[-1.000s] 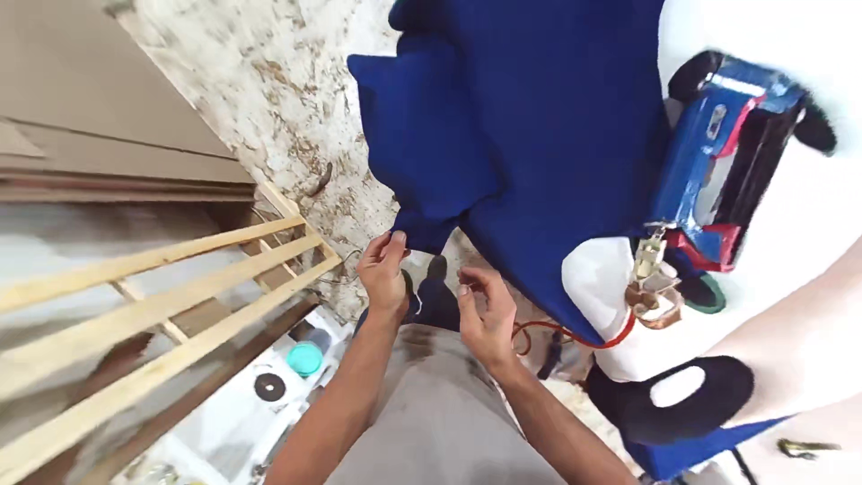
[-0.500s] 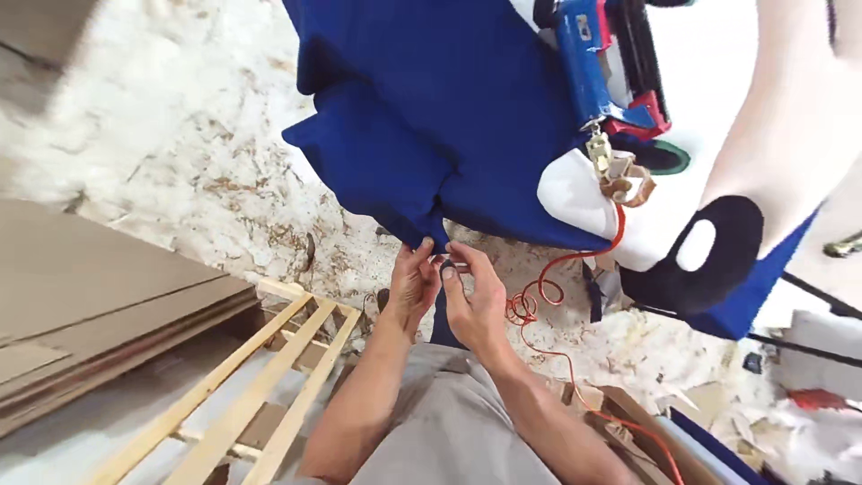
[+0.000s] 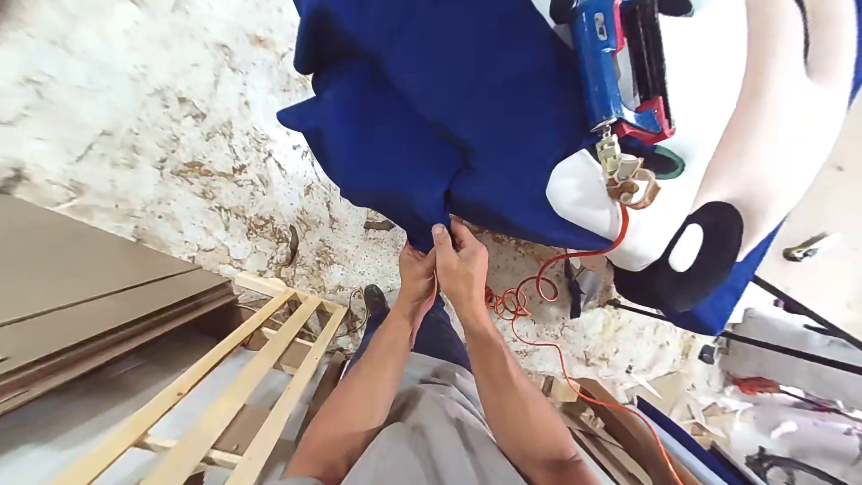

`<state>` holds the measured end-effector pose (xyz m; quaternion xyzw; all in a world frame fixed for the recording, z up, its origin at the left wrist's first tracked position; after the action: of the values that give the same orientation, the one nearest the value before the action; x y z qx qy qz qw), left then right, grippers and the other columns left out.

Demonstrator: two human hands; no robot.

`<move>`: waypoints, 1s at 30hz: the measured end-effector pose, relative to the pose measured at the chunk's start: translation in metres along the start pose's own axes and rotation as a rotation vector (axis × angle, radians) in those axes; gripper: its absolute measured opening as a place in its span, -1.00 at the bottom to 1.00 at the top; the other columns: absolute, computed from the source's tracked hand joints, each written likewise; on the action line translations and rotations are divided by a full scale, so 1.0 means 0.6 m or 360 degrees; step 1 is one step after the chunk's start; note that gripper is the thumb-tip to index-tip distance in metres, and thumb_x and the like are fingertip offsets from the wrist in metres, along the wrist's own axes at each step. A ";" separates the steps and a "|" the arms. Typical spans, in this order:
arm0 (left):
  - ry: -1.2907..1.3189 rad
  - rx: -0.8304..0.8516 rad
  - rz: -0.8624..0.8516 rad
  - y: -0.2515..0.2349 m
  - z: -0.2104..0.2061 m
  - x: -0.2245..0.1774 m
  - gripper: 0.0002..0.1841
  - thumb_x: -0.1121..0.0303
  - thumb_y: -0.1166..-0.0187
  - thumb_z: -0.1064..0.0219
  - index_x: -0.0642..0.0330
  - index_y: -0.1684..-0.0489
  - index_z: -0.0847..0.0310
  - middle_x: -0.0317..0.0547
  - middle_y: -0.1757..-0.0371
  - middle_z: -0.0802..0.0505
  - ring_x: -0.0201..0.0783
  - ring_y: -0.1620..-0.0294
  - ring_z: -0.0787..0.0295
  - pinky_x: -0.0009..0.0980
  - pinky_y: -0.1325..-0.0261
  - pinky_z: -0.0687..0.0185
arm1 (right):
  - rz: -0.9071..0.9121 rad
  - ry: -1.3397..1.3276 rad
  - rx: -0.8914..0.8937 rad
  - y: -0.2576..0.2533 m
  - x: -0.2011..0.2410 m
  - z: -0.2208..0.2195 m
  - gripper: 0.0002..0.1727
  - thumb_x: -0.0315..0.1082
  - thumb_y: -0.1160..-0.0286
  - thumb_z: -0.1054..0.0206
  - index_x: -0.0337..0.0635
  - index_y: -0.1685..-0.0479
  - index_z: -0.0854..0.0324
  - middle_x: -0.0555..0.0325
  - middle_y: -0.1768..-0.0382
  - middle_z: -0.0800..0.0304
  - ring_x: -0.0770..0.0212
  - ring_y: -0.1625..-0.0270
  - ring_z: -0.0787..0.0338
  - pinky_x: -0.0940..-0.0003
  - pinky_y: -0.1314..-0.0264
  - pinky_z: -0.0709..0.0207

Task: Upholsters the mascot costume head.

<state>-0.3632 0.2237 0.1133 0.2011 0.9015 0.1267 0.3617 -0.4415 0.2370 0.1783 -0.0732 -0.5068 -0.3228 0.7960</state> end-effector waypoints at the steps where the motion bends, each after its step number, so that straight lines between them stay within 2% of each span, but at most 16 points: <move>1: -0.0026 0.0003 0.0001 -0.003 0.003 0.005 -0.51 0.63 -0.38 -0.46 0.43 -0.28 -0.36 0.05 0.07 -0.84 -0.21 0.03 -0.85 -0.22 -0.18 -0.79 | 0.0003 -0.0076 0.0001 -0.010 -0.007 -0.003 -0.62 0.02 -0.62 -0.28 -0.06 0.05 -0.85 0.27 0.40 -0.87 0.38 0.33 -0.82 0.21 0.19 -0.70; 4: -0.0144 -0.0046 0.0049 -0.019 0.013 0.018 -0.49 0.60 -0.33 -0.51 0.46 -0.25 -0.41 0.06 0.07 -0.85 -0.20 0.02 -0.86 -0.22 -0.18 -0.81 | 0.0126 -0.0414 0.0011 -0.027 -0.029 -0.013 -0.74 -0.19 -0.60 -0.39 -0.19 0.25 -0.83 0.26 0.49 -0.84 0.47 0.43 -0.77 0.44 0.29 -0.70; 7: -0.0138 -0.0023 0.0088 -0.047 0.023 0.034 -0.67 0.61 -0.39 -0.47 0.42 -0.09 -0.57 0.02 0.12 -0.87 -0.21 0.05 -0.85 -0.21 -0.17 -0.79 | 0.0412 -0.0657 -0.0094 -0.041 -0.062 -0.025 -0.80 -0.41 -0.58 -0.35 -0.28 0.38 -0.79 0.25 0.48 -0.83 0.50 0.40 -0.75 0.50 0.23 -0.70; 12: -0.0291 0.0063 0.0160 -0.076 0.041 0.027 -0.69 0.62 -0.48 -0.40 0.33 -0.17 -0.58 -0.01 0.02 -0.86 -0.18 -0.06 -0.82 -0.18 -0.23 -0.75 | 0.0570 -0.0636 -0.0310 -0.061 -0.093 -0.052 -0.75 -0.36 -0.59 -0.35 -0.22 0.46 -0.79 0.29 0.53 -0.82 0.47 0.46 -0.77 0.43 0.33 -0.72; 14: -0.0663 0.0051 0.0267 -0.065 0.045 0.005 -0.67 0.64 -0.49 -0.37 0.37 -0.21 -0.54 -0.02 0.02 -0.85 -0.23 -0.03 -0.83 -0.25 -0.21 -0.78 | 0.0570 -0.0613 -0.0374 -0.064 -0.099 -0.056 -0.75 -0.36 -0.58 -0.36 -0.21 0.48 -0.79 0.31 0.54 -0.82 0.50 0.47 -0.76 0.44 0.32 -0.72; 16: -0.1405 0.0220 0.0499 -0.034 0.059 -0.027 -0.55 0.46 -0.57 -0.37 0.36 -0.42 -0.47 -0.01 -0.03 -0.87 -0.26 -0.02 -0.87 -0.25 -0.24 -0.79 | 0.0559 -0.0611 -0.0406 -0.064 -0.105 -0.058 -0.75 -0.36 -0.58 -0.35 -0.22 0.46 -0.81 0.28 0.50 -0.86 0.49 0.43 -0.80 0.42 0.26 -0.75; 17: -0.1799 0.0377 0.0606 -0.019 0.065 -0.051 -0.51 0.31 -0.62 -0.36 0.32 -0.49 -0.46 0.00 -0.05 -0.89 -0.22 -0.03 -0.88 -0.16 -0.28 -0.77 | 0.0580 -0.0605 -0.0419 -0.067 -0.106 -0.060 -0.76 -0.38 -0.58 -0.35 -0.23 0.45 -0.82 0.25 0.49 -0.88 0.47 0.42 -0.82 0.41 0.24 -0.76; 18: -0.2125 0.0525 0.0602 -0.002 0.063 -0.081 -0.53 0.21 -0.67 -0.30 0.28 -0.46 -0.52 -0.02 0.03 -0.92 -0.20 0.04 -0.90 -0.09 -0.22 -0.78 | 0.0597 -0.0590 -0.0422 -0.069 -0.108 -0.062 -0.76 -0.38 -0.58 -0.34 -0.26 0.43 -0.82 0.20 0.48 -0.89 0.44 0.40 -0.85 0.38 0.23 -0.79; 19: -0.2389 0.0640 0.0450 0.015 0.049 -0.117 -0.60 0.17 -0.72 -0.22 0.24 -0.35 -0.63 -0.09 0.16 -0.93 -0.23 0.17 -0.90 -0.10 -0.08 -0.81 | 0.0599 -0.0567 -0.0421 -0.068 -0.111 -0.065 -0.74 -0.37 -0.59 -0.32 -0.26 0.43 -0.83 0.19 0.48 -0.90 0.42 0.41 -0.86 0.37 0.24 -0.79; 21: -0.2811 0.0785 -0.0333 0.027 -0.010 -0.199 -0.68 0.18 -0.73 -0.18 0.14 -0.08 -0.81 -0.23 0.32 -0.92 -0.33 0.30 -0.86 -0.22 0.11 -0.82 | 0.0586 -0.0568 -0.0439 -0.070 -0.116 -0.072 -0.71 -0.36 -0.59 -0.30 -0.26 0.45 -0.83 0.17 0.51 -0.88 0.41 0.43 -0.85 0.36 0.29 -0.77; 23: -0.2999 0.0946 -0.1207 0.008 -0.084 -0.258 -0.73 0.21 -0.65 -0.31 0.12 -0.08 -0.82 -0.15 0.14 -0.93 -0.22 0.05 -0.84 -0.16 -0.11 -0.71 | 0.0554 -0.0605 -0.0456 -0.070 -0.119 -0.080 -0.70 -0.35 -0.59 -0.28 -0.25 0.45 -0.84 0.16 0.51 -0.89 0.38 0.43 -0.86 0.33 0.28 -0.78; 24: -0.3082 0.1086 -0.1485 -0.011 -0.117 -0.271 -0.66 0.17 -0.58 -0.37 0.11 -0.22 -0.73 -0.10 -0.06 -0.90 -0.12 -0.17 -0.77 -0.08 -0.29 -0.57 | 0.0560 -0.0622 -0.0467 -0.073 -0.119 -0.084 -0.71 -0.34 -0.58 -0.28 -0.25 0.43 -0.86 0.13 0.49 -0.90 0.36 0.40 -0.88 0.28 0.24 -0.79; 25: -0.3206 0.1270 -0.1632 -0.035 -0.145 -0.274 -0.49 0.11 -0.52 -0.42 0.09 -0.43 -0.60 -0.04 -0.31 -0.82 -0.04 -0.42 -0.65 0.01 -0.48 -0.43 | 0.0582 -0.0642 -0.0491 -0.077 -0.119 -0.088 -0.71 -0.34 -0.58 -0.29 -0.25 0.41 -0.87 0.11 0.46 -0.91 0.33 0.37 -0.89 0.23 0.20 -0.79; 27: -0.3463 0.1669 -0.1624 -0.076 -0.177 -0.253 -0.18 0.00 -0.41 -0.44 0.04 -0.74 -0.28 -0.01 -0.69 -0.52 0.01 -0.76 -0.31 0.13 -0.68 -0.19 | 0.0617 -0.0661 -0.0541 -0.073 -0.121 -0.094 -0.71 -0.32 -0.59 -0.27 -0.24 0.39 -0.86 0.08 0.42 -0.92 0.28 0.33 -0.90 0.18 0.17 -0.80; 28: -0.3533 0.1839 -0.1582 -0.092 -0.187 -0.236 -0.10 0.01 -0.37 -0.47 0.02 -0.80 -0.18 0.02 -0.76 -0.43 0.03 -0.81 -0.22 0.16 -0.74 -0.10 | 0.0624 -0.0671 -0.0571 -0.073 -0.121 -0.095 -0.70 -0.32 -0.60 -0.27 -0.24 0.39 -0.86 0.07 0.41 -0.92 0.27 0.31 -0.91 0.17 0.16 -0.80; 30: -0.3555 0.2024 -0.1598 -0.114 -0.201 -0.205 -0.06 0.10 -0.30 -0.52 0.00 -0.82 -0.16 0.12 -0.69 -0.47 0.12 -0.73 -0.32 0.20 -0.72 -0.15 | 0.0613 -0.0640 -0.0656 -0.072 -0.121 -0.095 -0.67 -0.27 -0.62 -0.26 -0.21 0.41 -0.86 0.06 0.40 -0.92 0.25 0.31 -0.91 0.17 0.19 -0.78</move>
<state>-0.3858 0.0969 0.2471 -0.0195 0.0131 -0.6728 0.7395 -0.4441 0.2100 0.0800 -0.3891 -0.5546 -0.2413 0.6949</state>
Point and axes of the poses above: each hand's wrist, its own y-axis away from the middle knuckle, its own z-axis out of the back of the hand, x = y × z, the point moved 4 cm from there along -y, towards the middle knuckle
